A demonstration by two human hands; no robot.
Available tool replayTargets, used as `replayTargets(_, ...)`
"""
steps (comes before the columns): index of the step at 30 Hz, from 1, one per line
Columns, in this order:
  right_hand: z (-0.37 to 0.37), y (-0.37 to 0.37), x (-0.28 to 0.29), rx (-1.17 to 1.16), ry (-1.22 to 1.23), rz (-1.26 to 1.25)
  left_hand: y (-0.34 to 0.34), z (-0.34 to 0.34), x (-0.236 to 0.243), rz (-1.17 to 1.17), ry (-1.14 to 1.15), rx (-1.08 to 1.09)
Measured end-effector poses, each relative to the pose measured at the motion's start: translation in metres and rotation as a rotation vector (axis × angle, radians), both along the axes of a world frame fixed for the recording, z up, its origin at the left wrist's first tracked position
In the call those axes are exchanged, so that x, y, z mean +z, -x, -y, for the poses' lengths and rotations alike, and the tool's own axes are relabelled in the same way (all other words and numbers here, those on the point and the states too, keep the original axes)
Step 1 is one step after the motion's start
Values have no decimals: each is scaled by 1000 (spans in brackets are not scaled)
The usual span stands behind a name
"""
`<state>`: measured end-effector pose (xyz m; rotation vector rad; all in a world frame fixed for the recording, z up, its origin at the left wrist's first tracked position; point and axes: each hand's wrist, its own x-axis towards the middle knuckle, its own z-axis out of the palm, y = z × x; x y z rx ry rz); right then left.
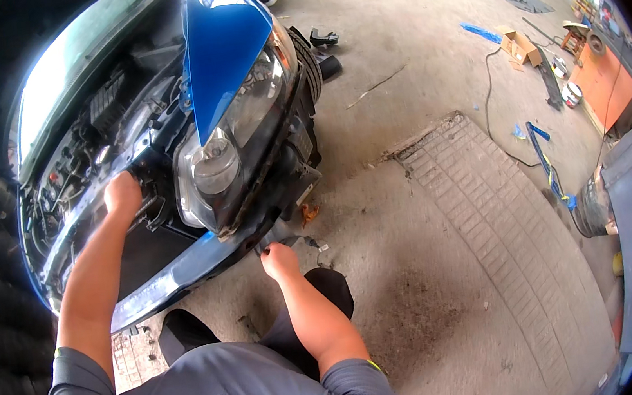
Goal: The person works on the front of a blue car with the hood open, using a wrench to tighten bolts on the radiator support and battery area. They then attach the front bumper cover, aligning it and securing it with fasteners. The person also handles a metal bowl and a cloth during the process.
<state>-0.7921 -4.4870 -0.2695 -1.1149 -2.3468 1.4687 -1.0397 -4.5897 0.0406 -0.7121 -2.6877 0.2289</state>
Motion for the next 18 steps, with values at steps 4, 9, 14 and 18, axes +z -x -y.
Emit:
replayTargets(4,-5,0,1,-24,14,-87,2,-3,2,-8,114,42)
replayTargets(9,-7,6,-15,10,-78,-80,-8,-13,12,40,147,-16)
replayTargets(14,38,10,-5,129,-65,-157,10,37,-1,292,-348,158)
replayTargets(18,3,11,-25,79,-45,-129,13,-9,-20,395,-751,153)
